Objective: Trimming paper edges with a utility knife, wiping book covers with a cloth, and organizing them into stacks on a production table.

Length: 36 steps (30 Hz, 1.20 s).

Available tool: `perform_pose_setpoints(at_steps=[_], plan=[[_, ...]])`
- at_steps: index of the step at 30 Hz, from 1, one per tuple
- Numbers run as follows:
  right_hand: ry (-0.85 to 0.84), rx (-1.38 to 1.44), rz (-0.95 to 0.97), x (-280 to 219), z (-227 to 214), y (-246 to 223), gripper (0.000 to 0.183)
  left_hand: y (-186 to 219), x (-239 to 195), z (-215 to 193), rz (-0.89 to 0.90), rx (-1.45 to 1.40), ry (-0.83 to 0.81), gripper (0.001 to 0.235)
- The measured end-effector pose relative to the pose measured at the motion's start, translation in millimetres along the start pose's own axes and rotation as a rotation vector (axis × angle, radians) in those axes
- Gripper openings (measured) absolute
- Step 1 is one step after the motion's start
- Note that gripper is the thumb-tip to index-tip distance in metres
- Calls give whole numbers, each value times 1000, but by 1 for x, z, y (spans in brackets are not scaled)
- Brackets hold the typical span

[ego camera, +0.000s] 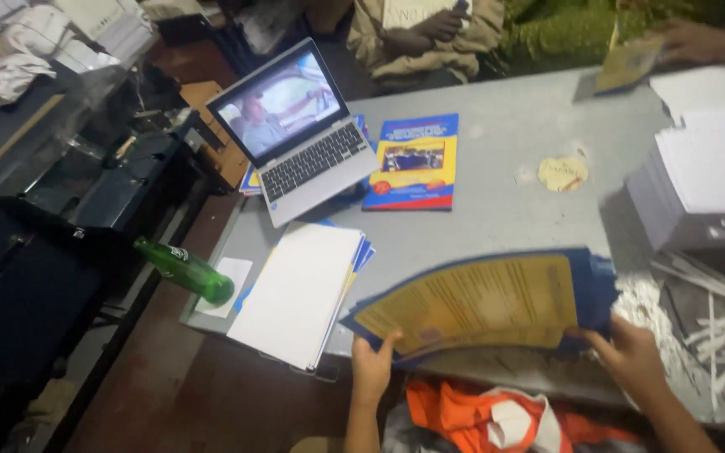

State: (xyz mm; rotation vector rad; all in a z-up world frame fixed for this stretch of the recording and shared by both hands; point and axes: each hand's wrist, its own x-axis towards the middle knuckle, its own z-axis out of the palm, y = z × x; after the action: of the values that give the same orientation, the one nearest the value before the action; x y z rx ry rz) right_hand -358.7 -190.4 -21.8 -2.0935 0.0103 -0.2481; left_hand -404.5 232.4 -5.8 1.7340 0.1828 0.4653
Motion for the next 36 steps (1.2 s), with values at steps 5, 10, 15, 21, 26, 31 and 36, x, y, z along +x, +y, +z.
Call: perform_pose_setpoints(at_steps=[5, 10, 15, 21, 26, 31, 36], plan=[[-25, -60, 125, -6, -2, 15, 22, -4, -5, -6, 113, -36, -34, 34], [-5, 132, 78, -5, -1, 15, 31, 16, 0, -5, -2, -111, -85, 31], [-97, 163, 72, -6, -14, -12, 41, 32, -4, -10, -95, -94, -161, 39], [-93, 357, 101, -10, -14, -6, 58, 37, -10, -10, -157, -77, -107, 58], [-55, 209, 165, -6, -5, 26, 42, 25, -9, -2, -268, -30, 3, 52], [22, 190, 237, -20, 23, -18, 35, 14, -16, 17, -100, -58, 185, 33], [166, 218, 115, -28, 32, -11, 29, -9, -10, 19, 7, -118, 194, 42]])
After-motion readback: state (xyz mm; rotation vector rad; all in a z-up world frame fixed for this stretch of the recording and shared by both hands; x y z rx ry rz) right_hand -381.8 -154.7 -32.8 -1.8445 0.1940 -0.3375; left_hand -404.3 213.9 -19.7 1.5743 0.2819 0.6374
